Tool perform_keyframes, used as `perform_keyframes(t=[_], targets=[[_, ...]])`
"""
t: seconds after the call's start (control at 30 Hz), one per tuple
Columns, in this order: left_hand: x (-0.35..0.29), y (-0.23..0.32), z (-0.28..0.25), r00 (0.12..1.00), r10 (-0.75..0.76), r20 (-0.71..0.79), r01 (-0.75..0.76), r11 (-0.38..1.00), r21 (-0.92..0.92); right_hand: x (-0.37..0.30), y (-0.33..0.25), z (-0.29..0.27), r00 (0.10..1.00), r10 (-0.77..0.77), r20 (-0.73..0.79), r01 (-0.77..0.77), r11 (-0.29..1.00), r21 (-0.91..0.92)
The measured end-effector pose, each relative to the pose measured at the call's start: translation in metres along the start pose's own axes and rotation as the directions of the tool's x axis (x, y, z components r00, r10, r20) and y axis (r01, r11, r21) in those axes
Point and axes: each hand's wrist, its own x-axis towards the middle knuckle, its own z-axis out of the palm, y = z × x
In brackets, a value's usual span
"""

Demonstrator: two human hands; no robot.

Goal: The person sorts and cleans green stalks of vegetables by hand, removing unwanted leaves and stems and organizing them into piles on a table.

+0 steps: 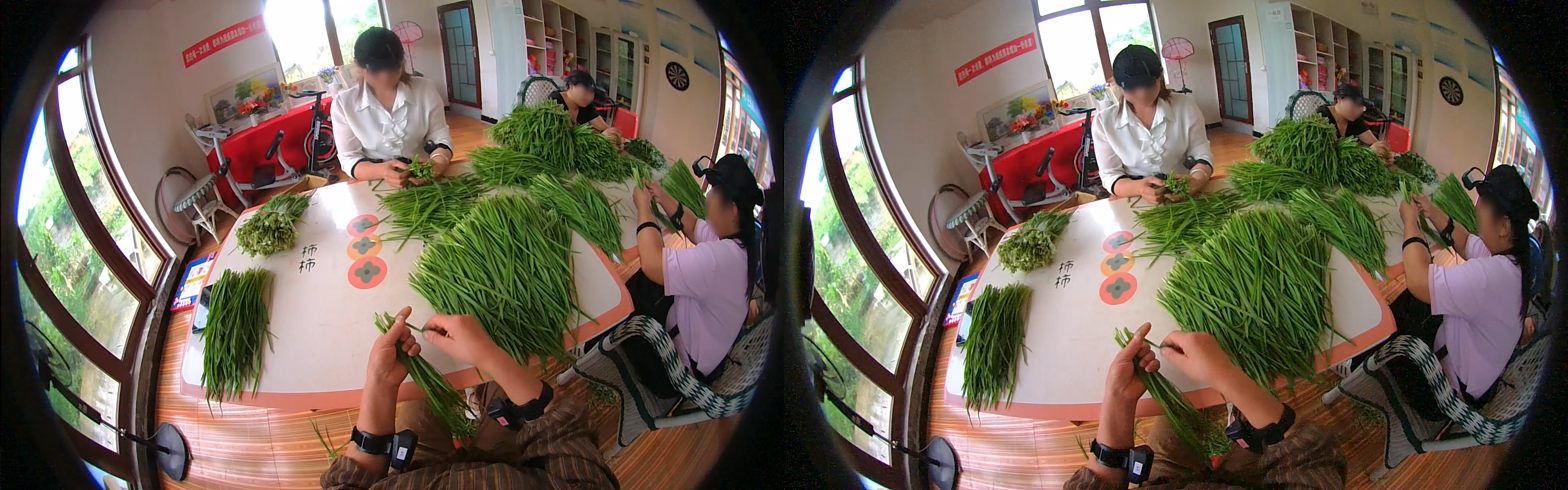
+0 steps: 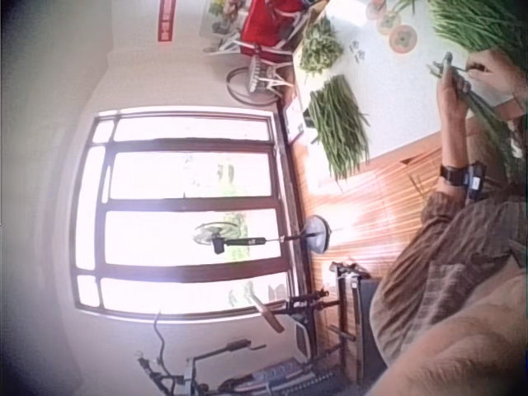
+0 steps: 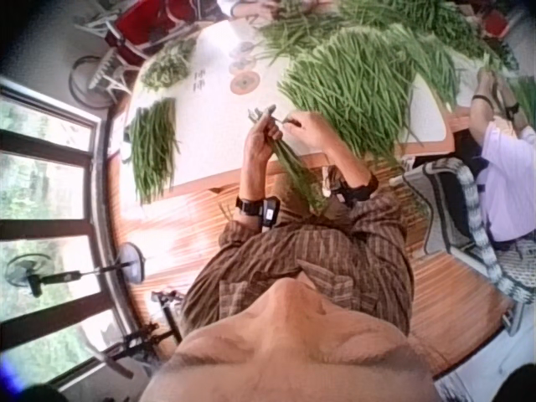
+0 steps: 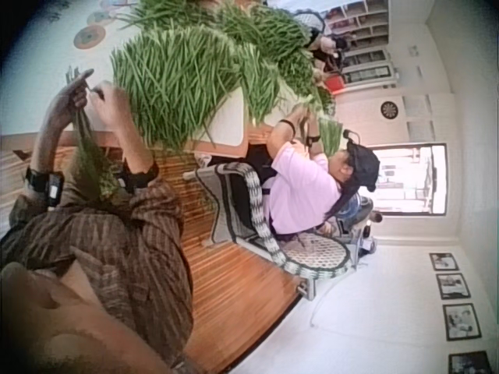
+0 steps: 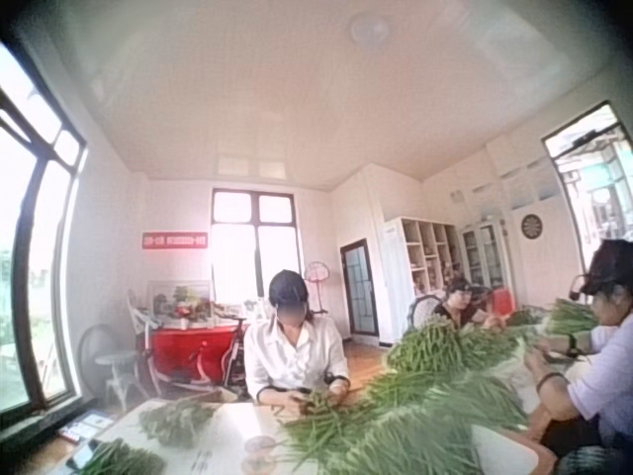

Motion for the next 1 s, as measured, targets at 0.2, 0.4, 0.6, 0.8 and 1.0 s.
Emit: perform_keyframes(t=[0.2,0.4,0.6,0.8,1.0], targets=[[-0.001,0.000,0.002,0.999,0.040,0.004,-0.040,0.994,0.101,-0.008,0.003,0.006,0.997,-0.074,0.032,0.071,0.994,0.085],[-0.008,0.008,0.004,0.986,0.134,-0.099,-0.117,0.980,0.162,0.004,0.000,-0.016,0.997,0.070,0.045,-0.069,0.997,-0.023],[-0.009,0.012,-0.008,0.993,0.104,-0.053,-0.104,0.995,0.000,0.042,0.036,-0.019,0.969,-0.112,-0.220,-0.046,0.794,-0.607],[-0.008,0.012,-0.013,0.991,0.109,-0.079,-0.110,0.994,-0.008,0.058,0.062,-0.009,0.983,0.003,-0.182,-0.142,0.642,-0.754],[-0.008,0.012,-0.015,0.993,0.079,-0.086,-0.081,0.996,-0.022,0.039,0.051,-0.013,0.973,-0.031,-0.230,-0.094,0.853,-0.513]])
